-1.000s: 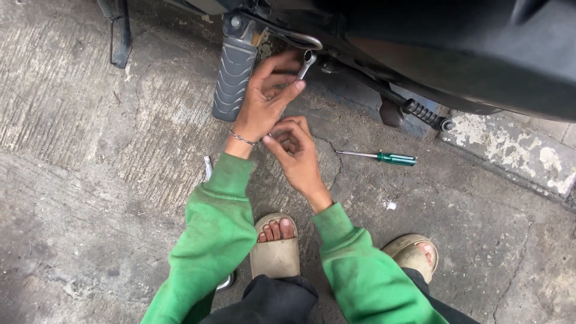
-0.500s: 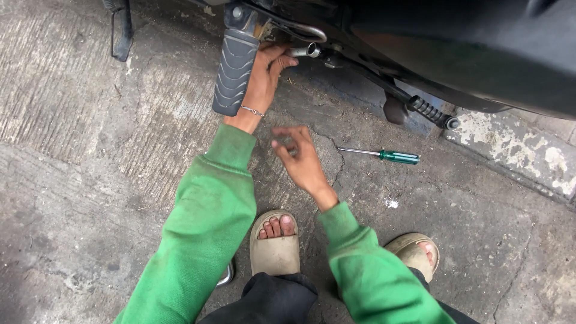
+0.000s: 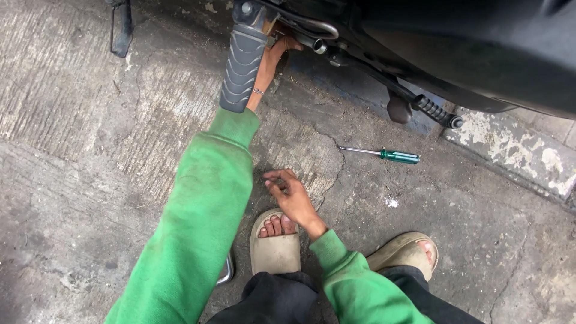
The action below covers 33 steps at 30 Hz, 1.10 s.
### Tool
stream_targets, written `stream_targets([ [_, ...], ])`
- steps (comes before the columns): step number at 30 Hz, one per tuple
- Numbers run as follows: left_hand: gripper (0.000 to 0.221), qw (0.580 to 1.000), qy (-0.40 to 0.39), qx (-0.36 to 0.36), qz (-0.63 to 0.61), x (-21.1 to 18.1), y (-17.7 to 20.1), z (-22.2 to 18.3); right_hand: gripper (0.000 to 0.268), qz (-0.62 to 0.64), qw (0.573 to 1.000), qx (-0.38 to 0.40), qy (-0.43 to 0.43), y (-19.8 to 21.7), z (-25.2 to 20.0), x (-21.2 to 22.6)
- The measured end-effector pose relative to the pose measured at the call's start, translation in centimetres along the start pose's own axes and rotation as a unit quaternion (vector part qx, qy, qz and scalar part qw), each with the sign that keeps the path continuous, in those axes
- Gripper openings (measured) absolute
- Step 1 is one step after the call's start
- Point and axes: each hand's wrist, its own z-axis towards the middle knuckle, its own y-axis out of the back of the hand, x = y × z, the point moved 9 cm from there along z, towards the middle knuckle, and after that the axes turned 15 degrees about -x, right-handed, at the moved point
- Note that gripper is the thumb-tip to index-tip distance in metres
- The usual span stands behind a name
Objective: Repairing the chassis of a motorcycle using various hand tools like wrenches and screwdrivers.
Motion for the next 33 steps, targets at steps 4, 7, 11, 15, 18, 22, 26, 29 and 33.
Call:
stream_targets([
  [4, 0.021, 0.989, -0.110, 0.004, 0.096, 2.1, 1.2, -0.8, 0.028, -0.018, 1.000, -0.013, -0.016, 1.4, 0.3, 0.6],
  [7, 0.019, 0.937, -0.271, 0.019, 0.220, 3.2, -0.4, -2.9, 0.026, -0.004, 0.999, -0.034, -0.017, 2.9, 0.6, -0.6],
  [11, 0.019, 0.907, -0.324, 0.038, 0.266, 2.1, -1.4, -4.4, 0.027, -0.014, 0.998, -0.049, -0.024, 4.1, 0.2, -2.3],
  [15, 0.028, 0.943, -0.207, 0.050, 0.255, 1.5, -1.6, -2.6, 0.027, -0.036, 0.998, -0.039, -0.040, 3.8, 0.0, -2.3],
  [18, 0.037, 0.639, -0.469, 0.080, 0.605, 8.0, -4.9, -7.7, 0.027, -0.045, 0.998, -0.033, -0.022, 3.8, 0.1, -1.8],
  [22, 0.009, 0.962, -0.191, 0.037, 0.191, -0.7, -0.2, -3.9, 0.028, -0.028, 0.999, -0.043, -0.015, 3.8, 0.4, -1.2],
  [26, 0.021, 0.983, 0.134, 0.094, -0.082, 1.0, -0.7, -9.5, 0.054, 0.002, 0.974, -0.185, 0.130, 7.0, -0.7, 7.0],
  [29, 0.033, 0.960, 0.258, 0.060, -0.086, -0.9, 0.6, -11.8, 0.067, 0.014, 0.946, -0.239, 0.220, 9.0, -1.9, 12.3],
  [33, 0.037, 0.935, 0.322, 0.065, -0.129, -3.2, 0.6, -11.1, 0.040, 0.052, 0.938, -0.246, 0.238, 11.1, -2.2, 13.5],
])
